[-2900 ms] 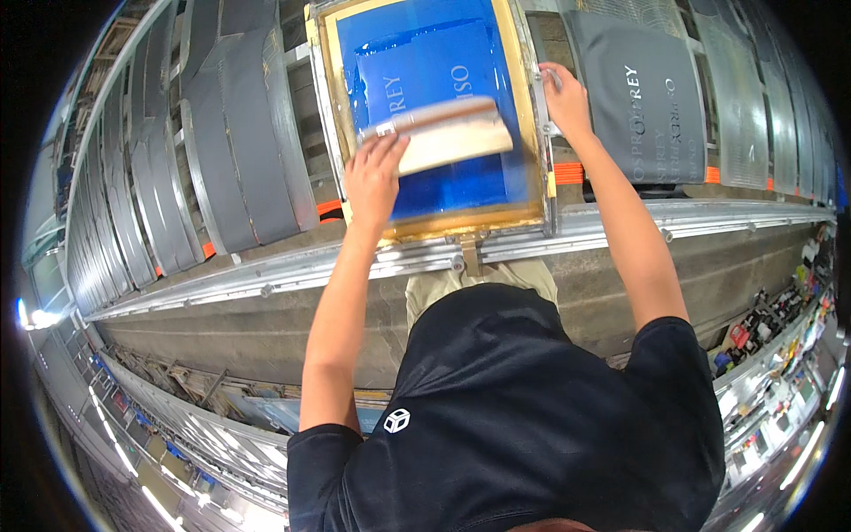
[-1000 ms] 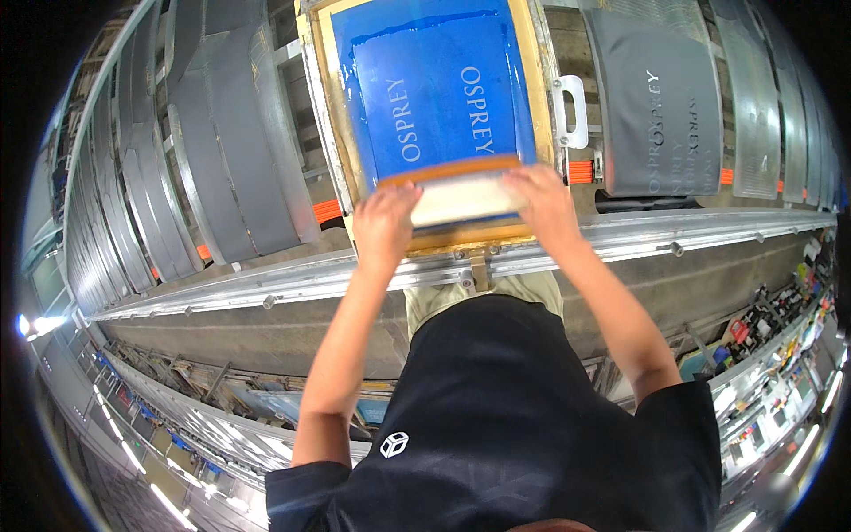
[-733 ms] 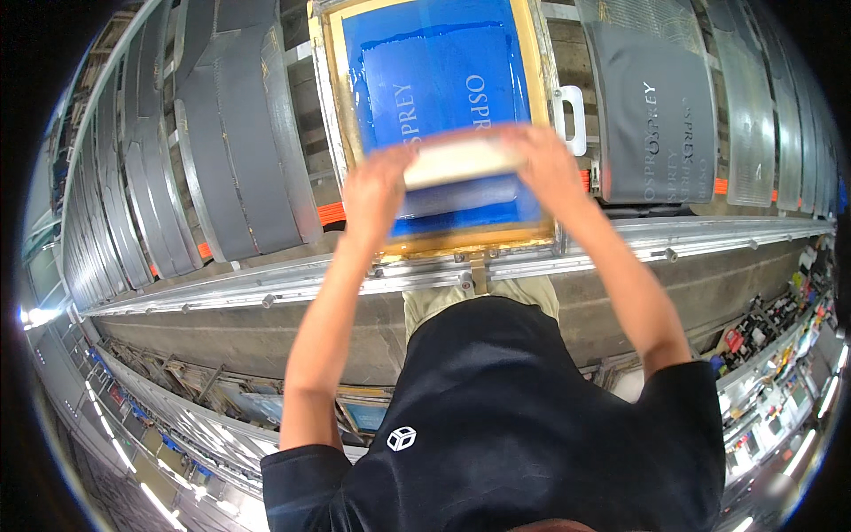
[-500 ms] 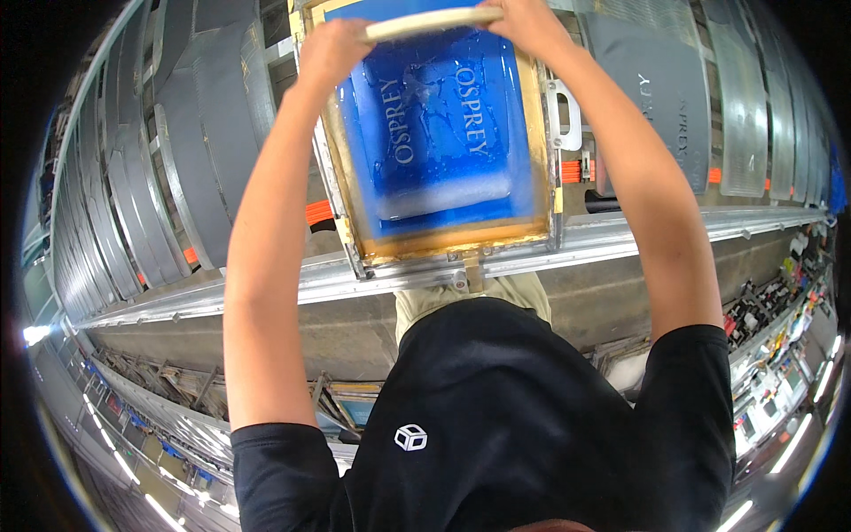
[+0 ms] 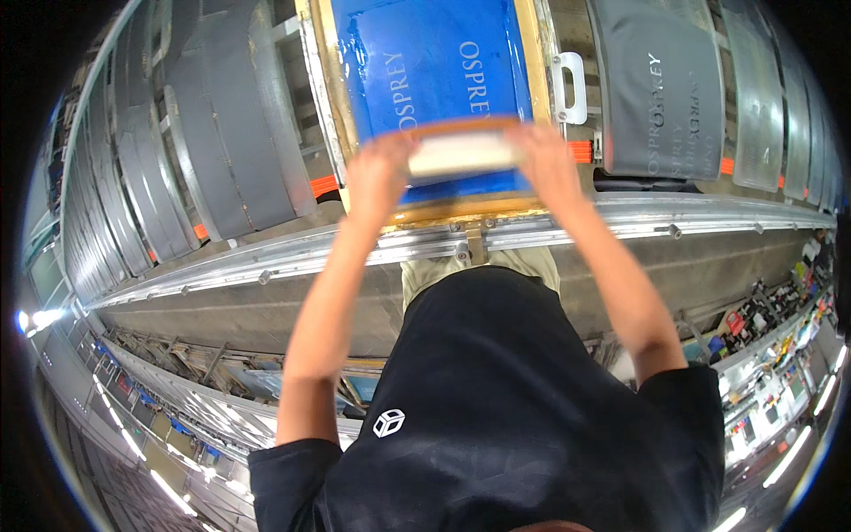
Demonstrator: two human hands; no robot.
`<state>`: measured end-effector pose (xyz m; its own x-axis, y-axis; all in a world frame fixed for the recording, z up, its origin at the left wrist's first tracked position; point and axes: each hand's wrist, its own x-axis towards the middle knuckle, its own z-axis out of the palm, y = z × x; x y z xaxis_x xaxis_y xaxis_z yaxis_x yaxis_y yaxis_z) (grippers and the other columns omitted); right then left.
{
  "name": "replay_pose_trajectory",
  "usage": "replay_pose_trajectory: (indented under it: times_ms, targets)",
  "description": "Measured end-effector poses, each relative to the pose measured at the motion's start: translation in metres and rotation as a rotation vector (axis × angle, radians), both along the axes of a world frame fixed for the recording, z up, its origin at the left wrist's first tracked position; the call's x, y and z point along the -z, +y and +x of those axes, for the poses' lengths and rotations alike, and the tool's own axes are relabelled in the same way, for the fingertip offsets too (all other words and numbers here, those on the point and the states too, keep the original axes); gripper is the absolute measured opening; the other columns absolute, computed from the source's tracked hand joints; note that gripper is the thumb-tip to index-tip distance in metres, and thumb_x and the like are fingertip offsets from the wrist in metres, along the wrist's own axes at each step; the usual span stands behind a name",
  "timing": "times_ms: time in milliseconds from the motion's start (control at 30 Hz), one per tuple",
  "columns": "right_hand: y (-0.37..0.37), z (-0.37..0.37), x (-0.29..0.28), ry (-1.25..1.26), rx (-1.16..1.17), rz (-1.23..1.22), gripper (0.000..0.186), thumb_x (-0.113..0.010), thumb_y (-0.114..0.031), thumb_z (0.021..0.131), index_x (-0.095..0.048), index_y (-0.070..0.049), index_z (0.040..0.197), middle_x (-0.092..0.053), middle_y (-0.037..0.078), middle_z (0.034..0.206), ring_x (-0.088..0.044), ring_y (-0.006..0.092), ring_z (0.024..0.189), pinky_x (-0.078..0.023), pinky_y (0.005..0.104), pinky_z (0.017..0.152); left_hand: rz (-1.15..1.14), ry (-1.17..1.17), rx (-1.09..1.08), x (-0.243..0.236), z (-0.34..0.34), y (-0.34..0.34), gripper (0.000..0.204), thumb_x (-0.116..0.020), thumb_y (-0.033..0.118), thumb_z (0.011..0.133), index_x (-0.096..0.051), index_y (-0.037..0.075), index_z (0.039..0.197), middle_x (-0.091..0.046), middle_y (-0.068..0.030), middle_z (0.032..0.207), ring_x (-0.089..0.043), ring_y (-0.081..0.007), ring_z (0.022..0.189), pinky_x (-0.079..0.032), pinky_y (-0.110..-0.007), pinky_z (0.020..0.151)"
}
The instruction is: The person uses a squeegee to spread blue ink across a screen printing frame labeled 'OSPREY'. They repeatedly pull the squeegee across the mesh to ensure even coverage and then lift the frame to move it along a metal rack.
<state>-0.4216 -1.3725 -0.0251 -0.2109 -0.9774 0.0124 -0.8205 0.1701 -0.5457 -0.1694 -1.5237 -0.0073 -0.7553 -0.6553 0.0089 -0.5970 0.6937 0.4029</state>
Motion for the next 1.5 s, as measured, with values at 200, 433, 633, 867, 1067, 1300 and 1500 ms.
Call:
replay_pose_trajectory:
  times_ms: [200, 433, 633, 867, 1067, 1300, 1500]
  targets:
    - [0.06, 0.017, -0.028, -0.229, -0.099, 0.047, 0.05, -0.083, -0.013, 0.074, -0.069, -0.006, 0.121, -0.065, 0.012, 0.117, -0.059, 0.0306, 0.115, -0.048, 0.045, 0.101, 0.098, 0.085, -0.065, -0.011, 0.033, 0.076, 0.043, -0.063, -0.008, 0.07, -0.077, 0.013, 0.105, -0.074, -0.0042, 0.113, -0.068, -0.0264, 0.104, -0.054, -0.039, 0.088]
    - [-0.057, -0.121, 0.045, -0.247, 0.453, -0.139, 0.037, -0.065, -0.033, 0.097, -0.067, -0.012, 0.127, -0.068, 0.014, 0.109, -0.065, 0.0226, 0.102, -0.05, 0.0357, 0.087, 0.096, 0.058, 0.025, -0.012, 0.04, 0.074, 0.05, -0.067, -0.001, 0.068, -0.075, 0.016, 0.115, -0.066, -0.0046, 0.131, -0.06, -0.0284, 0.12, -0.05, -0.041, 0.1]
    - [-0.086, -0.142, 0.051, -0.228, 0.541, -0.214, 0.031, -0.06, -0.034, 0.099, -0.074, -0.012, 0.115, -0.074, 0.014, 0.109, -0.07, 0.0252, 0.096, -0.052, 0.0365, 0.088, 0.137, 0.17, -0.056, -0.017, 0.054, 0.092, 0.054, -0.07, 0.0, 0.069, -0.072, 0.016, 0.121, -0.067, -0.0036, 0.128, -0.059, -0.0268, 0.121, -0.049, -0.041, 0.101]
    - [-0.146, 0.006, 0.018, -0.323, 0.531, -0.357, 0.027, -0.061, -0.033, 0.1, -0.073, -0.013, 0.112, -0.075, 0.014, 0.098, -0.072, 0.0235, 0.09, -0.053, 0.0368, 0.081, 0.082, 0.139, -0.132, -0.021, 0.167, 0.053, 0.061, -0.071, 0.0, 0.067, -0.067, 0.017, 0.126, -0.066, -0.0036, 0.129, -0.059, -0.0262, 0.121, -0.048, -0.042, 0.099]
    - [-0.212, 0.184, 0.045, -0.437, 0.538, -0.362, 0.023, -0.058, -0.024, 0.101, -0.071, -0.007, 0.11, -0.074, 0.017, 0.098, -0.072, 0.028, 0.093, -0.053, 0.0388, 0.083, 0.001, -0.036, -0.061, -0.018, 0.323, -0.038, 0.063, -0.075, 0.003, 0.066, -0.066, 0.019, 0.127, -0.066, -0.0009, 0.128, -0.059, -0.0246, 0.117, -0.048, -0.04, 0.092]
    - [-0.267, 0.305, 0.04, -0.353, 0.581, -0.322, 0.025, -0.057, -0.029, 0.101, -0.071, -0.011, 0.111, -0.073, 0.019, 0.099, -0.071, 0.0358, 0.093, -0.052, 0.043, 0.083, -0.034, -0.2, -0.026, -0.018, 0.426, -0.106, 0.061, -0.073, 0.002, 0.066, -0.067, 0.018, 0.125, -0.067, 0.0022, 0.122, -0.06, -0.0216, 0.107, -0.045, -0.039, 0.083]
    - [-0.278, 0.319, 0.054, -0.27, 0.605, -0.285, 0.025, -0.057, -0.03, 0.101, -0.071, -0.013, 0.113, -0.073, 0.019, 0.102, -0.07, 0.0392, 0.094, -0.052, 0.0457, 0.083, -0.131, -0.118, -0.034, -0.01, 0.456, -0.11, 0.069, -0.071, 0.0, 0.066, -0.066, 0.025, 0.13, -0.066, 0.005, 0.121, -0.059, -0.0211, 0.107, -0.045, -0.038, 0.081]
